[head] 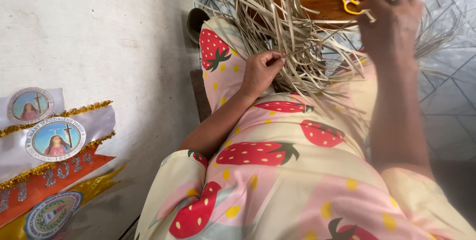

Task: Weaving dried plant fibers by hand to create a craft item

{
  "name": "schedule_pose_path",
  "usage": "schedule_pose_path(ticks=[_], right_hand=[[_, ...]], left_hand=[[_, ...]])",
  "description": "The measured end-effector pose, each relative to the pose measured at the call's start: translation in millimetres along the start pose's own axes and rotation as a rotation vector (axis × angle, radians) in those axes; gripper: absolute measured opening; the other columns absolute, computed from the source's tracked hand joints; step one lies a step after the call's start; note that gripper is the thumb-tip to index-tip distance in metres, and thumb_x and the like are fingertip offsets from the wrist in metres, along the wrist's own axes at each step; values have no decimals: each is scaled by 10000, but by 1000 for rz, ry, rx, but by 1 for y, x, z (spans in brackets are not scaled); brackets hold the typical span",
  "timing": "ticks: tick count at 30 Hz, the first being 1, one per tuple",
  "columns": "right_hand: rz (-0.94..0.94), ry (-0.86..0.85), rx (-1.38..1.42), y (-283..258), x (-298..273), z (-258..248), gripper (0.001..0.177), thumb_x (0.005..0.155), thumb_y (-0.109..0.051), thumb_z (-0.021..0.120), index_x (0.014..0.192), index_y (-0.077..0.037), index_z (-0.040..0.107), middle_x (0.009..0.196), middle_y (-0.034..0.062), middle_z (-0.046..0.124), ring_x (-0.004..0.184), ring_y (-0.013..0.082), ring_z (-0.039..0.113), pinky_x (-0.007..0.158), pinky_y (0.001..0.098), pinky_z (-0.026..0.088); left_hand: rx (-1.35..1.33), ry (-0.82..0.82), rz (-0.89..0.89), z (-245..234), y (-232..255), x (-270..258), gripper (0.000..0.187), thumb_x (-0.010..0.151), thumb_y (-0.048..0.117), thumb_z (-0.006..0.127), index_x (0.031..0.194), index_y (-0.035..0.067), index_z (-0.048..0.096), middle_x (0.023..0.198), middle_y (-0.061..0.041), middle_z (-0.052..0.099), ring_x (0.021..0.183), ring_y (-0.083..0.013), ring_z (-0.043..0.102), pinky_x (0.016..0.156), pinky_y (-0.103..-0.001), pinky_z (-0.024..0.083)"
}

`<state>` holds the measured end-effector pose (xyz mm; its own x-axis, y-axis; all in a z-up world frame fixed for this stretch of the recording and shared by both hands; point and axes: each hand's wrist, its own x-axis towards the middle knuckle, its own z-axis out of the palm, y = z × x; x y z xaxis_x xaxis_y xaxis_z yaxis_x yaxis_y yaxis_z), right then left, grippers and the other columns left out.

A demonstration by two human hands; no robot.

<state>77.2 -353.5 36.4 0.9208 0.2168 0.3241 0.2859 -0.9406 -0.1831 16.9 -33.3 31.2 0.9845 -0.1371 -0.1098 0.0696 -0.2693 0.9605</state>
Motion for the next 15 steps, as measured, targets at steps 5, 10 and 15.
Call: schedule_pose_path(ticks=[5, 10, 15], right_hand=[[-226, -65, 610, -105, 4, -2, 161, 881, -29, 870, 976, -154, 833, 1009, 119, 751, 937, 343, 719, 820, 418, 573], [-243, -93, 587, -122, 8, 3, 125, 891, -100, 858, 969, -148, 772, 975, 102, 720, 885, 364, 722, 742, 495, 580], [-160, -210, 736, -127, 12, -11, 175, 888, -113, 888, 1025, -92, 782, 973, 153, 734, 868, 394, 722, 747, 506, 581]], left_hand=[[-74, -54, -76, 1, -14, -4, 207, 1027, 108, 674, 1157, -39, 740, 947, -272, 755, 920, -423, 766, 761, -527, 628], [-57, -55, -45, -2, 5, -3, 205, 1027, 94, 672, 1171, -39, 731, 974, -297, 746, 945, -497, 746, 764, -584, 633], [-66, -63, -49, 4, -8, -2, 209, 1026, 92, 680, 1180, -36, 740, 934, -295, 749, 884, -500, 753, 728, -563, 621]])
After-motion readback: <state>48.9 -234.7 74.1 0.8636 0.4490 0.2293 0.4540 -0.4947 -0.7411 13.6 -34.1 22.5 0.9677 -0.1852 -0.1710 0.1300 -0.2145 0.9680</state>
